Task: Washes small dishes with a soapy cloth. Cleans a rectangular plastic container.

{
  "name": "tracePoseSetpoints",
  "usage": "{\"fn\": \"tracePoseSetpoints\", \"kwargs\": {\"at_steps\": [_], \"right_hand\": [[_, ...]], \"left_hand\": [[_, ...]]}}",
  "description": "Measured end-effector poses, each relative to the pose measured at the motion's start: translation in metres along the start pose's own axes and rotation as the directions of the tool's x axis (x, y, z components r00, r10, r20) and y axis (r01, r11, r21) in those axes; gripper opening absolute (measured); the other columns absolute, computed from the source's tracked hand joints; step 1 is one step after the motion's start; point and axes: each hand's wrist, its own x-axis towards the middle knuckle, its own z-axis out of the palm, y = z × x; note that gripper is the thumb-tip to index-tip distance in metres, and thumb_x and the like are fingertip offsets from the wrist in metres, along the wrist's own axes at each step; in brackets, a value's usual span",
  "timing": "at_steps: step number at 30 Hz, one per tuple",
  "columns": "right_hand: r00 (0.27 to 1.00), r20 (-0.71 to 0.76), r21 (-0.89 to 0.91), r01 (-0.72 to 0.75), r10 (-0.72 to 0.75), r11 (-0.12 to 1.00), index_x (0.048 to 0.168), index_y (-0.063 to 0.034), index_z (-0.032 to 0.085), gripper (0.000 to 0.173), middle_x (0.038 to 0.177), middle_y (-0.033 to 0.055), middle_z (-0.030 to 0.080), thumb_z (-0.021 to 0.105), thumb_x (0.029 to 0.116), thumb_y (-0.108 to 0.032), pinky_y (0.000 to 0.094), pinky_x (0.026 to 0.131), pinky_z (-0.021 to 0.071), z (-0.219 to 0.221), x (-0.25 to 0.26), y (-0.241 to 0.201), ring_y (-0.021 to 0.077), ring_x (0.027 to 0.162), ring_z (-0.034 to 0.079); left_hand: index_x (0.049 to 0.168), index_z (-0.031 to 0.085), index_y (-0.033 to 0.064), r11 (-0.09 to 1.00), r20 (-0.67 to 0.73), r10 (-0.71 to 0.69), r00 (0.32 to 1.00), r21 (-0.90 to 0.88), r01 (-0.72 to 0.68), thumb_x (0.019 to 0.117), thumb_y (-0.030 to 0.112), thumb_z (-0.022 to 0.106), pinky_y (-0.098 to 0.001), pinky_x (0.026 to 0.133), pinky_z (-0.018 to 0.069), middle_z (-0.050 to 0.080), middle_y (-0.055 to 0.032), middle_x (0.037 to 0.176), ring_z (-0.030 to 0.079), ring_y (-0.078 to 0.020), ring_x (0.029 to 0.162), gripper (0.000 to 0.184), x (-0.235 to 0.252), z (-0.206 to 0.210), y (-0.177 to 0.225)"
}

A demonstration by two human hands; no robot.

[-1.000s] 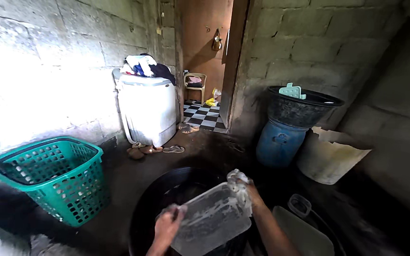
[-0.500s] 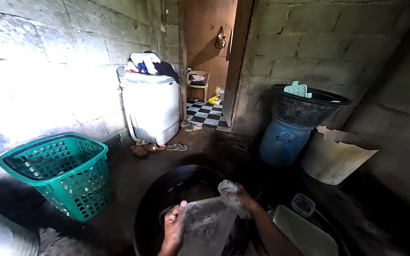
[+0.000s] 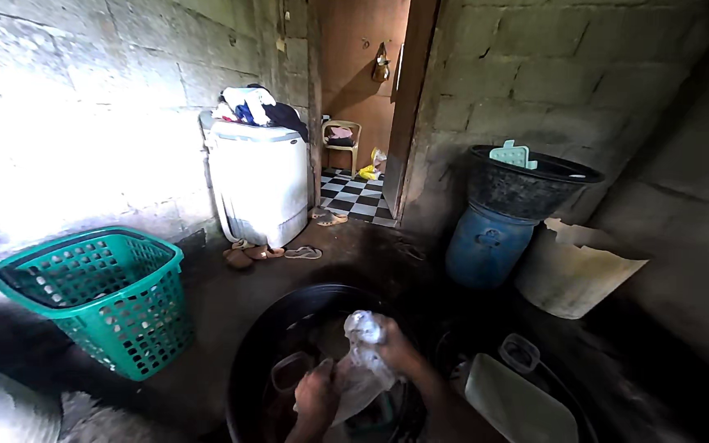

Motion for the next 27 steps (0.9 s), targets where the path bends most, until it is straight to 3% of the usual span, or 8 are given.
{"fn": "tracePoseSetpoints", "kwargs": {"at_steps": [2, 6, 10, 14, 16, 19, 25, 27], "right_hand": [[0.993, -0.082, 0.229, -0.065, 0.086, 0.971, 0.131, 0.0141, 0.055, 0.040, 0.125, 0.0209, 0.064, 0.064, 0.0945, 0.003, 0.0254, 0.103, 0.0481, -0.015, 0.004, 0.020, 0.0125, 0.113, 0.062], [0.945, -0.214, 0.341, -0.164, 0.246, 0.926, 0.129, 0.0084, 0.058, 0.032, 0.116, 0.0139, 0.067, 0.060, 0.0991, -0.002, 0.0265, 0.091, 0.0547, -0.058, 0.021, 0.080, 0.0097, 0.101, 0.065], [0.795, -0.388, 0.640, -0.132, 0.467, 0.757, 0.116, -0.0013, 0.059, 0.018, 0.087, 0.0028, 0.065, 0.045, 0.1080, -0.011, 0.0249, 0.067, 0.0564, -0.065, 0.017, 0.113, 0.0057, 0.074, 0.063], [0.562, -0.665, 0.531, -0.107, 0.492, 0.841, 0.131, 0.0080, 0.057, 0.033, 0.115, 0.0210, 0.066, 0.052, 0.1066, -0.013, 0.0390, 0.092, 0.0538, -0.014, 0.015, 0.128, 0.0219, 0.101, 0.065], [0.599, -0.689, 0.295, -0.280, 0.407, 0.913, 0.138, 0.0115, 0.053, 0.042, 0.131, 0.0314, 0.062, 0.059, 0.1030, -0.010, 0.0499, 0.107, 0.0473, 0.015, 0.007, 0.125, 0.0379, 0.121, 0.062], [0.847, -0.443, -0.213, -0.418, 0.294, 0.883, 0.143, 0.0111, 0.051, 0.050, 0.144, 0.0378, 0.050, 0.061, 0.0999, -0.012, 0.0544, 0.116, 0.0380, 0.054, -0.016, 0.091, 0.0494, 0.136, 0.049], [0.907, -0.418, 0.011, 0.063, -0.053, 0.998, 0.122, 0.0197, 0.062, 0.044, 0.117, 0.0297, 0.070, 0.072, 0.0886, -0.008, 0.0363, 0.105, 0.0509, 0.112, -0.018, 0.064, 0.0301, 0.113, 0.068], [0.915, -0.393, -0.077, 0.065, -0.090, 0.995, 0.125, 0.0191, 0.061, 0.050, 0.121, 0.0324, 0.067, 0.074, 0.0880, -0.011, 0.0426, 0.107, 0.0500, 0.095, -0.004, 0.074, 0.0360, 0.117, 0.067]], "left_hand": [[0.096, 0.070, -0.0103, 0.965, -0.179, 0.059, 0.982, -0.241, -0.101, 0.1032, 0.032, 0.058, -0.0611, 0.084, 0.0510, 0.069, -0.0259, 0.087, 0.068, -0.0412, 0.088, 0.045, 0.004, 0.000, -0.017], [0.070, 0.060, 0.0055, 0.705, -0.453, 0.082, 0.888, -0.603, -0.373, 0.0968, 0.020, 0.056, -0.0165, 0.060, 0.0475, 0.053, 0.0091, 0.063, 0.052, 0.0050, 0.060, 0.030, 0.013, 0.000, -0.036], [0.073, 0.061, 0.0065, 0.612, -0.415, -0.015, 0.909, -0.723, -0.320, 0.1008, 0.015, 0.051, -0.0163, 0.062, 0.0506, 0.057, 0.0092, 0.065, 0.056, 0.0042, 0.061, 0.031, 0.016, 0.003, -0.032], [0.088, 0.062, -0.0006, 0.378, -0.181, -0.360, 0.915, -0.925, -0.035, 0.1118, 0.026, 0.038, -0.0281, 0.064, 0.0567, 0.063, -0.0026, 0.070, 0.064, -0.0078, 0.064, 0.043, 0.016, 0.016, -0.011], [0.100, 0.063, -0.0034, 0.322, -0.097, -0.441, 0.892, -0.945, 0.056, 0.1119, 0.036, 0.036, -0.0326, 0.066, 0.0573, 0.065, -0.0073, 0.076, 0.065, -0.0120, 0.068, 0.049, 0.018, 0.019, -0.009], [0.109, 0.059, -0.0074, 0.304, -0.015, -0.519, 0.855, -0.938, 0.168, 0.1115, 0.044, 0.032, -0.0384, 0.070, 0.0535, 0.059, -0.0124, 0.083, 0.060, -0.0174, 0.073, 0.058, 0.019, 0.028, -0.013], [0.117, 0.059, -0.0116, 0.403, -0.012, -0.558, 0.830, -0.878, 0.259, 0.1116, 0.045, 0.029, -0.0490, 0.085, 0.0518, 0.063, -0.0251, 0.102, 0.062, -0.0288, 0.092, 0.065, 0.016, 0.034, -0.024], [0.117, 0.059, -0.0080, 0.387, -0.009, -0.534, 0.845, -0.892, 0.235, 0.1113, 0.048, 0.027, -0.0452, 0.079, 0.0541, 0.063, -0.0201, 0.097, 0.063, -0.0243, 0.086, 0.064, 0.015, 0.030, -0.024]]}}
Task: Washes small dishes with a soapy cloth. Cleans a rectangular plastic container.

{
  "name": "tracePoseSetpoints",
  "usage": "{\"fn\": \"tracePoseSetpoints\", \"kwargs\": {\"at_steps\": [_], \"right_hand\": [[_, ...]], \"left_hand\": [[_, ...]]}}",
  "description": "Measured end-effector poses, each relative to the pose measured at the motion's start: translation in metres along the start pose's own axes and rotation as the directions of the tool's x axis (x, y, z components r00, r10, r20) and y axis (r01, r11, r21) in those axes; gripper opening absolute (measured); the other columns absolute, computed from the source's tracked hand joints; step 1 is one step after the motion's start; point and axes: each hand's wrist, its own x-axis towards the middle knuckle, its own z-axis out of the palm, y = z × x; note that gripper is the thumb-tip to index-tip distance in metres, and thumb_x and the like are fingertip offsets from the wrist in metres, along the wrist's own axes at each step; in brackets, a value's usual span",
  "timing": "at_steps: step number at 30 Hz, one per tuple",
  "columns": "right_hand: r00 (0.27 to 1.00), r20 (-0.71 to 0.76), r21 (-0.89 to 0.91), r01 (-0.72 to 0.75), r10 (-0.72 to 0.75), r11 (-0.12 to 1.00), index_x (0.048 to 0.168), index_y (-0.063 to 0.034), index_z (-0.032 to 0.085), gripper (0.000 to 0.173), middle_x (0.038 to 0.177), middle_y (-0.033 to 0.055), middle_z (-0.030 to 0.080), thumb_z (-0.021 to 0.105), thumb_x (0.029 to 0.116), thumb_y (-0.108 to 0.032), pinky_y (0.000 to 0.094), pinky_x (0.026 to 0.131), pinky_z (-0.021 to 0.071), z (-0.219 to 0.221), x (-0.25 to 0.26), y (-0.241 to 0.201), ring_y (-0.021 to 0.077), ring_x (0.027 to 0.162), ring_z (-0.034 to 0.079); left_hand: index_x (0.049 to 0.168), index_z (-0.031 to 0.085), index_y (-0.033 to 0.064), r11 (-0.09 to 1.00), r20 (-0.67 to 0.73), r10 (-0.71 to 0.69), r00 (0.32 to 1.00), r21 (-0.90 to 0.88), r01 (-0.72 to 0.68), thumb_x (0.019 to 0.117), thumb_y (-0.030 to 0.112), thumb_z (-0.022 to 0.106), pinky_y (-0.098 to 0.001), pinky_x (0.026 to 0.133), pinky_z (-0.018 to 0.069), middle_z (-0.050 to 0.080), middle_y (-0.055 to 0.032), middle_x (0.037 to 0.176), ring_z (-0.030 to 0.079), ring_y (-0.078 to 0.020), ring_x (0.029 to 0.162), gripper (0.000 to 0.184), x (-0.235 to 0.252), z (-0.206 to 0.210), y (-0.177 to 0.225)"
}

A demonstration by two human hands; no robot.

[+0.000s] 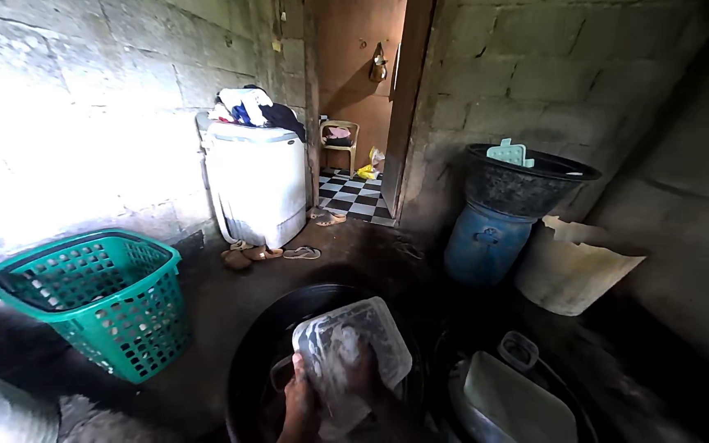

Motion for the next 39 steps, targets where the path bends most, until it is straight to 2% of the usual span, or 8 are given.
{"fn": "tracePoseSetpoints", "kwargs": {"at_steps": [7, 11, 16, 21, 26, 30, 33, 39], "right_hand": [[0.797, -0.141, -0.300, -0.600, 0.587, 0.742, 0.145, 0.0091, 0.048, 0.056, 0.136, 0.0324, 0.060, 0.059, 0.1041, -0.027, 0.0532, 0.111, 0.0446, -0.053, 0.067, 0.028, 0.0438, 0.130, 0.057], [0.910, -0.035, -0.168, -0.412, 0.412, 0.896, 0.134, 0.0119, 0.058, 0.049, 0.127, 0.0312, 0.065, 0.066, 0.0982, -0.021, 0.0522, 0.106, 0.0481, -0.023, 0.028, 0.010, 0.0412, 0.120, 0.063], [0.998, 0.037, -0.087, -0.044, 0.047, 0.995, 0.125, 0.0154, 0.063, 0.050, 0.125, 0.0297, 0.068, 0.072, 0.0907, -0.020, 0.0416, 0.111, 0.0471, -0.007, -0.011, -0.002, 0.0354, 0.122, 0.065], [0.869, 0.005, -0.181, -0.486, 0.495, 0.855, 0.143, 0.0129, 0.049, 0.058, 0.145, 0.0316, 0.053, 0.064, 0.1003, -0.022, 0.0449, 0.119, 0.0374, -0.061, 0.022, 0.041, 0.0392, 0.138, 0.051], [0.652, -0.097, 0.456, -0.642, 0.752, 0.616, 0.134, 0.0062, 0.058, 0.035, 0.124, 0.0215, 0.065, 0.054, 0.1069, -0.016, 0.0415, 0.096, 0.0504, -0.118, 0.022, 0.092, 0.0252, 0.108, 0.062], [0.770, 0.287, 0.654, -0.593, 0.570, 0.470, 0.124, -0.0089, 0.058, 0.030, 0.091, -0.0001, 0.065, 0.034, 0.1119, -0.023, 0.0237, 0.065, 0.0538, -0.149, 0.011, 0.090, 0.0051, 0.075, 0.062], [0.795, 0.398, 0.654, -0.596, 0.458, 0.466, 0.129, -0.0080, 0.058, 0.032, 0.099, 0.0012, 0.068, 0.038, 0.1107, -0.025, 0.0261, 0.074, 0.0567, -0.154, 0.015, 0.098, 0.0071, 0.085, 0.066], [0.847, -0.095, 0.603, -0.370, 0.524, 0.707, 0.129, 0.0039, 0.055, 0.029, 0.103, 0.0093, 0.069, 0.058, 0.1006, -0.004, 0.0286, 0.077, 0.0589, -0.191, 0.046, 0.047, 0.0102, 0.086, 0.067]], "left_hand": [[0.117, 0.058, -0.0031, 0.991, 0.116, -0.085, 0.990, -0.090, 0.096, 0.1108, 0.048, 0.029, -0.0410, 0.071, 0.0540, 0.062, -0.0139, 0.089, 0.062, -0.0205, 0.077, 0.060, -0.001, 0.001, 0.001], [0.101, 0.059, -0.0025, 0.999, 0.148, -0.028, 0.989, -0.017, 0.031, 0.1121, 0.042, 0.030, -0.0353, 0.063, 0.0547, 0.059, -0.0083, 0.075, 0.061, -0.0150, 0.066, 0.054, -0.002, 0.010, -0.012], [0.109, 0.061, -0.0089, 0.986, 0.126, 0.059, 0.990, 0.148, -0.078, 0.1119, 0.043, 0.030, -0.0407, 0.076, 0.0550, 0.062, -0.0149, 0.088, 0.062, -0.0176, 0.078, 0.060, 0.000, 0.009, -0.015], [0.125, 0.057, -0.0048, 0.992, 0.096, 0.034, 0.995, 0.118, -0.045, 0.1089, 0.053, 0.032, -0.0456, 0.080, 0.0555, 0.065, -0.0169, 0.102, 0.064, -0.0205, 0.088, 0.065, -0.001, 0.004, 0.001], [0.122, 0.057, -0.0029, 0.987, 0.039, 0.108, 0.993, 0.113, -0.112, 0.1091, 0.052, 0.032, -0.0380, 0.077, 0.0551, 0.062, -0.0096, 0.097, 0.062, -0.0111, 0.083, 0.062, 0.001, 0.001, 0.017], [0.129, 0.056, 0.0035, 0.995, 0.119, 0.103, 0.988, 0.006, -0.104, 0.1097, 0.053, 0.025, -0.0361, 0.083, 0.0563, 0.066, -0.0064, 0.105, 0.065, -0.0090, 0.091, 0.062, 0.024, -0.010, 0.008], [0.134, 0.053, 0.0022, 0.989, 0.165, 0.132, 0.977, 0.038, -0.140, 0.1108, 0.050, 0.020, -0.0355, 0.087, 0.0546, 0.065, -0.0083, 0.113, 0.063, -0.0082, 0.097, 0.063, 0.042, -0.023, -0.003], [0.145, 0.042, -0.0032, 0.911, 0.288, 0.009, 0.958, 0.393, -0.127, 0.1105, 0.032, 0.043, -0.0462, 0.088, 0.0524, 0.059, -0.0272, 0.124, 0.062, -0.0280, 0.102, 0.049, 0.056, -0.028, -0.003]]}}
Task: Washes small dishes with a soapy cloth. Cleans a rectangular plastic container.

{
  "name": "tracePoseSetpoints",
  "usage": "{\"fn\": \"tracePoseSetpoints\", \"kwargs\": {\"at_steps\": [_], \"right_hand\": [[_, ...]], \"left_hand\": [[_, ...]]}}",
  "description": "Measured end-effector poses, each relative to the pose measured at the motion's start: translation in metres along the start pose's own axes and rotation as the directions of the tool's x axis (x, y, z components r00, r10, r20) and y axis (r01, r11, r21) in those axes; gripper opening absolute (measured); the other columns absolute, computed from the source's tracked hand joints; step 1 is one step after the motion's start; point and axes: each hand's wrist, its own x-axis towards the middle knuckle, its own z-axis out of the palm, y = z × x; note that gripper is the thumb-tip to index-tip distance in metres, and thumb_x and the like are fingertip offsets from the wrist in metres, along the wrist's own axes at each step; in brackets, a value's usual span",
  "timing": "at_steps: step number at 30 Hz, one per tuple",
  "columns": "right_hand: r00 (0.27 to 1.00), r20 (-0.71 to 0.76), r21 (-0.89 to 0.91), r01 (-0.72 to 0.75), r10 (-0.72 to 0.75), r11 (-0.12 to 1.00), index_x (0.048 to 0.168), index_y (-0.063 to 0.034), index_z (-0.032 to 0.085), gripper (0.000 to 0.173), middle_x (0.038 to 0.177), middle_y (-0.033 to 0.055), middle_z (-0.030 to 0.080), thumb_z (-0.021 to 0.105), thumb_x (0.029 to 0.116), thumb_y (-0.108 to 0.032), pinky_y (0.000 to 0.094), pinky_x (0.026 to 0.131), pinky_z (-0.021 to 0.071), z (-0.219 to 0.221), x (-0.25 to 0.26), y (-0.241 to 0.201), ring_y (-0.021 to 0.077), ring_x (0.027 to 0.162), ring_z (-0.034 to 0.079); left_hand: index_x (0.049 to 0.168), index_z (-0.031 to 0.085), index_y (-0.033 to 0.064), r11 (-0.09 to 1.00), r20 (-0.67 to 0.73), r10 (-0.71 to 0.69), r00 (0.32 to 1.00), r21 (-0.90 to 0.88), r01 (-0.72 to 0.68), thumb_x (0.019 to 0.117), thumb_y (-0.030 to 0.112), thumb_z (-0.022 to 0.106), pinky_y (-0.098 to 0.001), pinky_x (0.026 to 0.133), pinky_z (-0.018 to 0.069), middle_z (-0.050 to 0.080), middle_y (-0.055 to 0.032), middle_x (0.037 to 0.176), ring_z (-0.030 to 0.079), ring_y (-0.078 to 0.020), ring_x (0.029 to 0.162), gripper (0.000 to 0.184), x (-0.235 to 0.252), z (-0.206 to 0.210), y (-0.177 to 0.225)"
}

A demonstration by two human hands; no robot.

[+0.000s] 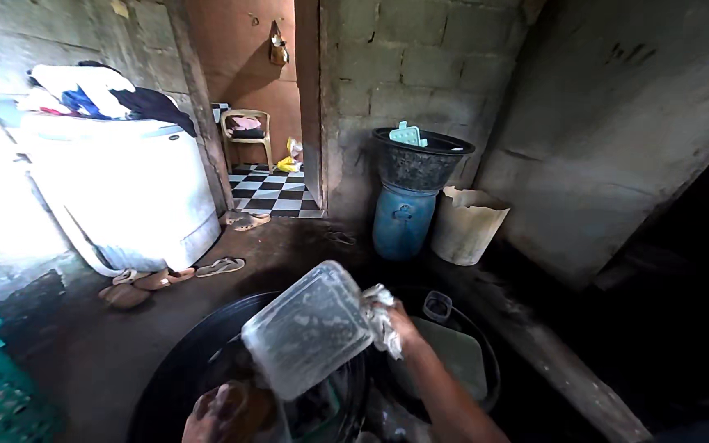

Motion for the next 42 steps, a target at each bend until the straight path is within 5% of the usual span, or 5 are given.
{"fn": "tracePoseSetpoints", "kwargs": {"at_steps": [5, 12, 21, 35, 42], "right_hand": [[0.926, -0.291, -0.387, 0.117, -0.242, 0.915, 0.133, 0.0116, 0.054, 0.043, 0.122, 0.0229, 0.065, 0.068, 0.0929, 0.003, 0.0343, 0.097, 0.0530, -0.043, 0.020, -0.033, 0.0204, 0.109, 0.065], [0.808, -0.563, -0.432, -0.105, -0.177, 0.896, 0.143, 0.0101, 0.047, 0.053, 0.132, 0.0322, 0.060, 0.068, 0.0965, -0.004, 0.0529, 0.106, 0.0466, -0.107, 0.043, 0.043, 0.0397, 0.122, 0.060], [0.939, -0.333, -0.883, -0.344, 0.090, 0.320, 0.156, 0.0008, 0.037, 0.068, 0.136, 0.0293, 0.061, 0.064, 0.1006, -0.026, 0.0556, 0.109, 0.0462, -0.097, 0.031, 0.090, 0.0447, 0.126, 0.061], [0.946, -0.186, -0.960, -0.232, 0.265, 0.154, 0.153, -0.0078, 0.048, 0.052, 0.145, 0.0242, 0.056, 0.056, 0.1041, -0.024, 0.0537, 0.114, 0.0414, -0.098, -0.010, 0.159, 0.0409, 0.136, 0.053], [0.932, -0.219, -0.975, -0.200, 0.289, -0.093, 0.154, -0.0124, 0.047, 0.050, 0.148, 0.0299, 0.051, 0.052, 0.1047, -0.013, 0.0650, 0.114, 0.0352, -0.136, -0.005, 0.177, 0.0510, 0.138, 0.046]], "left_hand": [[0.130, 0.053, -0.0052, 1.000, -0.043, -0.013, 0.999, -0.025, 0.012, 0.1096, 0.028, 0.047, -0.0333, 0.071, 0.0544, 0.064, -0.0149, 0.098, 0.063, -0.0139, 0.078, 0.039, -0.001, -0.003, 0.005], [0.123, 0.057, -0.0058, 0.999, 0.051, 0.044, 0.998, 0.026, -0.045, 0.1076, 0.018, 0.051, -0.0239, 0.064, 0.0523, 0.062, -0.0060, 0.086, 0.060, -0.0056, 0.069, 0.029, 0.003, 0.006, 0.003], [0.122, 0.059, -0.0084, 0.974, 0.138, 0.038, 0.990, 0.215, -0.067, 0.1068, 0.018, 0.054, -0.0349, 0.075, 0.0541, 0.064, -0.0147, 0.093, 0.061, -0.0154, 0.077, 0.031, 0.016, 0.017, -0.007], [0.124, 0.058, -0.0097, 0.943, 0.186, -0.004, 0.983, 0.329, -0.059, 0.1052, 0.014, 0.056, -0.0324, 0.074, 0.0534, 0.063, -0.0148, 0.095, 0.060, -0.0134, 0.077, 0.030, 0.021, 0.019, -0.012], [0.128, 0.055, -0.0097, 0.926, 0.227, -0.041, 0.973, 0.374, -0.048, 0.1057, 0.015, 0.056, -0.0348, 0.076, 0.0524, 0.063, -0.0175, 0.099, 0.060, -0.0162, 0.079, 0.033, 0.025, 0.022, -0.012]]}}
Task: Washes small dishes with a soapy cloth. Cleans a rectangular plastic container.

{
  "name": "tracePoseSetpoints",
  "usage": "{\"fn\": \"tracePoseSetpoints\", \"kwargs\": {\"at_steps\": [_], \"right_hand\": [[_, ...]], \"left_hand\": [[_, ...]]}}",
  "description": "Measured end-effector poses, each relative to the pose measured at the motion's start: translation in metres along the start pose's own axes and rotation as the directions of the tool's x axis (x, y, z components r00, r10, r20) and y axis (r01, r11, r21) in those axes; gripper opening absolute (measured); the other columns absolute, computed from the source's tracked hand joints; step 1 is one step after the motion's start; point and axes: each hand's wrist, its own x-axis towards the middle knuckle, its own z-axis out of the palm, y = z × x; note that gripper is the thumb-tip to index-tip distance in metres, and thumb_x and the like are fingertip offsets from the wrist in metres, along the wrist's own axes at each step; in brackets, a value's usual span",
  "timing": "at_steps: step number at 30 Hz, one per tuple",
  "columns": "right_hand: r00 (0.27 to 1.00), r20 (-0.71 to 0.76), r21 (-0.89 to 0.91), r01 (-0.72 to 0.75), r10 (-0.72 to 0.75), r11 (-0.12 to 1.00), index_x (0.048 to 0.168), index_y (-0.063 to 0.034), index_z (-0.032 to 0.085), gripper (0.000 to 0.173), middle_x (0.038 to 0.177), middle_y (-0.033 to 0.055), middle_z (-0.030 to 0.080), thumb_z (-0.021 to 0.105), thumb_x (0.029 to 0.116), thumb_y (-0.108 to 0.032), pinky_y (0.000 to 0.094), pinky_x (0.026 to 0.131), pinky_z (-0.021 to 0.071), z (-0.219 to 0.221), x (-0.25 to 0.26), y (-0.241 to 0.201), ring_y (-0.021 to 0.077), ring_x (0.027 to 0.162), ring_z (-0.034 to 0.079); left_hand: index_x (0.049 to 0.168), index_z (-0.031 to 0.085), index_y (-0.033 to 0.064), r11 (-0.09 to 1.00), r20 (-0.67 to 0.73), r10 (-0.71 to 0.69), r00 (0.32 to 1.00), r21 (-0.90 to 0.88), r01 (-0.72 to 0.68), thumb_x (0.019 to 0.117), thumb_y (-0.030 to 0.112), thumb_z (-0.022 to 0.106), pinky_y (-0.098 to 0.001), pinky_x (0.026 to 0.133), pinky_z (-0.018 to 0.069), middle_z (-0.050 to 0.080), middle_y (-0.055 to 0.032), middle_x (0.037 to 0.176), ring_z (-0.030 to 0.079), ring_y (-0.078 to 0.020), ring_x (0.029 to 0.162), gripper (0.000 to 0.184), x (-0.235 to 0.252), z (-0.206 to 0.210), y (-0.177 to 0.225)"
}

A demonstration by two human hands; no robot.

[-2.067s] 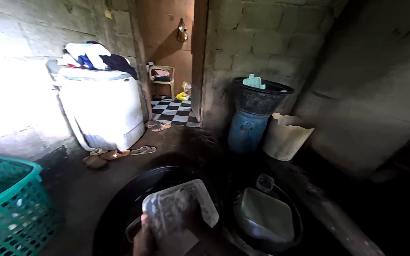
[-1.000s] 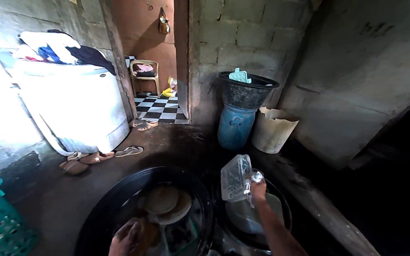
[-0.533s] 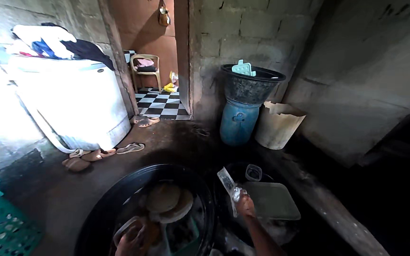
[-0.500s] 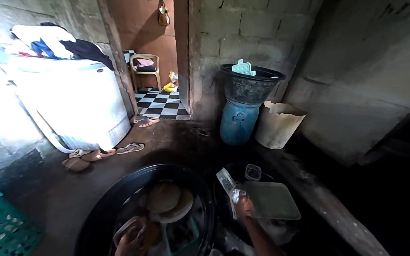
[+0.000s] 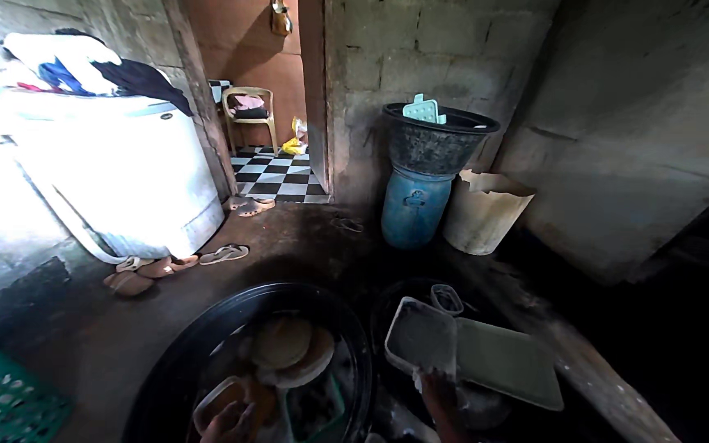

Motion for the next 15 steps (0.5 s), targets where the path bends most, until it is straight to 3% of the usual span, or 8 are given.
{"fn": "tracePoseSetpoints", "kwargs": {"at_steps": [5, 7, 9, 15], "right_hand": [[0.982, 0.127, -0.027, -0.134, 0.137, 0.991, 0.145, -0.0032, 0.055, 0.044, 0.149, 0.0290, 0.050, 0.056, 0.1034, -0.017, 0.0660, 0.112, 0.0371, 0.001, -0.001, 0.017, 0.0498, 0.139, 0.045], [0.975, 0.153, -0.058, -0.155, 0.163, 0.986, 0.137, -0.0028, 0.062, 0.039, 0.142, 0.0265, 0.057, 0.056, 0.1026, -0.019, 0.0653, 0.107, 0.0430, 0.003, 0.000, 0.015, 0.0478, 0.133, 0.052], [0.972, 0.184, -0.055, -0.139, 0.147, 0.989, 0.135, -0.0020, 0.064, 0.036, 0.140, 0.0252, 0.060, 0.053, 0.1045, -0.018, 0.0649, 0.107, 0.0429, 0.007, 0.002, 0.012, 0.0471, 0.132, 0.054], [0.961, 0.273, -0.006, -0.037, 0.037, 0.999, 0.134, -0.0036, 0.065, 0.035, 0.140, 0.0238, 0.061, 0.054, 0.1043, -0.020, 0.0644, 0.109, 0.0416, 0.010, 0.012, 0.016, 0.0451, 0.133, 0.054]], "left_hand": [[0.123, 0.059, -0.0101, 0.996, 0.034, 0.059, 0.998, 0.064, -0.061, 0.1048, 0.016, 0.057, -0.0392, 0.078, 0.0542, 0.065, -0.0184, 0.097, 0.062, -0.0198, 0.080, 0.032, 0.007, 0.007, -0.001], [0.124, 0.060, -0.0101, 0.989, 0.072, 0.059, 0.996, 0.130, -0.068, 0.1047, 0.019, 0.057, -0.0488, 0.087, 0.0545, 0.067, -0.0249, 0.105, 0.067, -0.0307, 0.092, 0.035, 0.010, 0.008, 0.000], [0.126, 0.061, -0.0094, 0.981, 0.093, 0.035, 0.995, 0.186, -0.052, 0.1050, 0.021, 0.057, -0.0530, 0.092, 0.0525, 0.067, -0.0280, 0.110, 0.067, -0.0364, 0.099, 0.037, 0.012, 0.009, 0.000], [0.125, 0.062, -0.0093, 0.951, 0.122, 0.006, 0.992, 0.305, -0.043, 0.1057, 0.022, 0.056, -0.0541, 0.095, 0.0511, 0.068, -0.0285, 0.110, 0.067, -0.0389, 0.101, 0.037, 0.013, 0.015, 0.005]]}}
